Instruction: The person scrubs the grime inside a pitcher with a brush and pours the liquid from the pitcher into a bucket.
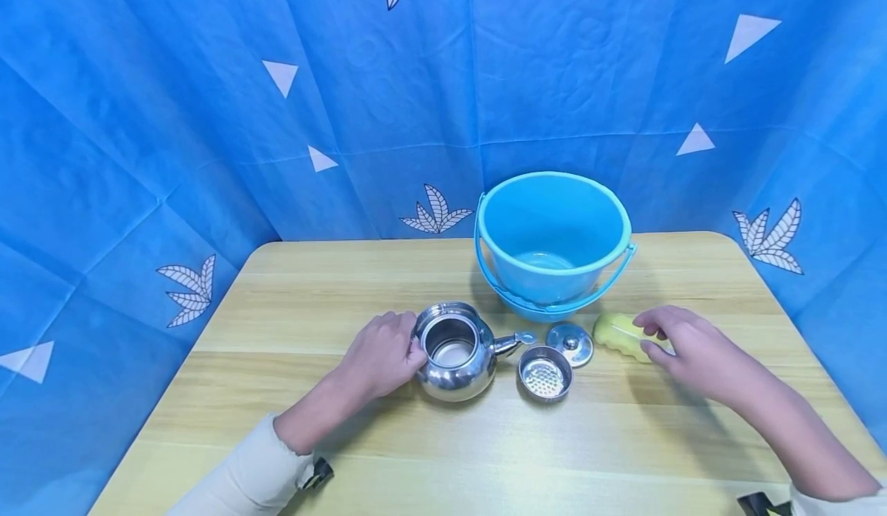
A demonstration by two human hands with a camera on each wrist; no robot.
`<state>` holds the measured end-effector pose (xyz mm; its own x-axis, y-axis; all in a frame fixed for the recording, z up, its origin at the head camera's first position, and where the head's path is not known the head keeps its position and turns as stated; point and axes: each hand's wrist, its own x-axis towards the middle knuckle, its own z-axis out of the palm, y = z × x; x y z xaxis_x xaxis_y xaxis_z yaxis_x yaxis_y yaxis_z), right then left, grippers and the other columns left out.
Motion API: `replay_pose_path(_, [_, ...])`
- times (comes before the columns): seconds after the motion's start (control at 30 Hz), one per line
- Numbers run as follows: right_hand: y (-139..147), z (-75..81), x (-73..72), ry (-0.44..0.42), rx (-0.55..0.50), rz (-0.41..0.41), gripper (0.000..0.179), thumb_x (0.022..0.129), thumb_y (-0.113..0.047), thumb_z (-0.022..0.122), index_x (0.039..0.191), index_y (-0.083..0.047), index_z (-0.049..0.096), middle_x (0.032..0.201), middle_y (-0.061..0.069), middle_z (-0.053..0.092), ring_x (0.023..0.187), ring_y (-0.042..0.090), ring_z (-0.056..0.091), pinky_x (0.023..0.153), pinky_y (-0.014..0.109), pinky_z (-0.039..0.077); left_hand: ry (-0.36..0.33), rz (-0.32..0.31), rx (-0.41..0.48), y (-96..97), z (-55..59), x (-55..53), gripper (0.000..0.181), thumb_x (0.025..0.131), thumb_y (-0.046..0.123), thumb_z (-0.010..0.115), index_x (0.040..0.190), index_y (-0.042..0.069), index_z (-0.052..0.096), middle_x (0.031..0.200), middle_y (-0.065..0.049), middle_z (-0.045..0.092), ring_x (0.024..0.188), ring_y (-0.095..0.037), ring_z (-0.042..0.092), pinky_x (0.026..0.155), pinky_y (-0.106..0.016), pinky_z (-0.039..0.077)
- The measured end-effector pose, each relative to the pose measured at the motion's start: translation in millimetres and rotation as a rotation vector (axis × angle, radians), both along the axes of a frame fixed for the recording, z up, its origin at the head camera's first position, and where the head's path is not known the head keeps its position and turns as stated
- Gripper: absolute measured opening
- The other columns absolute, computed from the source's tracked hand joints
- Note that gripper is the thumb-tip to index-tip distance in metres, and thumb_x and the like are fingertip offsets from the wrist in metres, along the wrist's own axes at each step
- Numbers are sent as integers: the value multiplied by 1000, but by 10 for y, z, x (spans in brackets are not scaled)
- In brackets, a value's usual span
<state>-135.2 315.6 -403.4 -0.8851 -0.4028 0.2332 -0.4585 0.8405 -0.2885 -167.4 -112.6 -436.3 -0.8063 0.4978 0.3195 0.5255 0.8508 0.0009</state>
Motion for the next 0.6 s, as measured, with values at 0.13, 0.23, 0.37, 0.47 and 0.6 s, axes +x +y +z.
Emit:
replay_pose_path(0.13, [-138, 66, 18, -12, -28, 19, 26, 76, -13, 66, 100, -6, 59, 93, 3, 60, 81, 19, 57, 66, 38, 47, 4, -4, 4, -1, -1, -3, 20, 75, 32, 38, 71, 12, 41, 58, 3, 38, 53, -16, 35, 50, -25, 31])
replay_pose_path(0.23, [-260, 125, 34, -14, -42, 43, 25, 78, -14, 65, 101, -8, 59, 95, 2, 60, 83, 18, 57, 68, 38, 48, 12, -5, 5, -4, 0, -1, 20, 75, 32, 39, 71, 12, 41, 58, 3, 38, 53, -16, 35, 50, -25, 30])
replay_pose_path(0.37, [-421, 202, 53, 7, -51, 94, 27, 77, -13, 65, 102, -9, 59, 96, 0, 60, 84, 16, 57, 70, 37, 48, 18, -7, 9, -5, -5, -1, 20, 74, 32, 39, 71, 12, 41, 58, 3, 38, 53, -15, 35, 50, -25, 30])
replay_pose_path(0.47, [-524, 243, 51, 14, -61, 126, 28, 77, -13, 65, 104, -11, 59, 98, -2, 60, 86, 14, 57, 71, 35, 48, 15, -7, 9, -4, -15, -6, 20, 74, 32, 40, 72, 12, 41, 58, 3, 38, 53, -15, 35, 51, -25, 30])
replay_pose_path(0.6, [-640, 261, 22, -4, -73, 153, 31, 78, -14, 64, 108, -17, 58, 100, -8, 58, 88, 9, 55, 73, 33, 47, 10, -3, 7, 0, -27, -12, 20, 74, 32, 40, 72, 12, 41, 58, 3, 38, 54, -15, 35, 51, -25, 31])
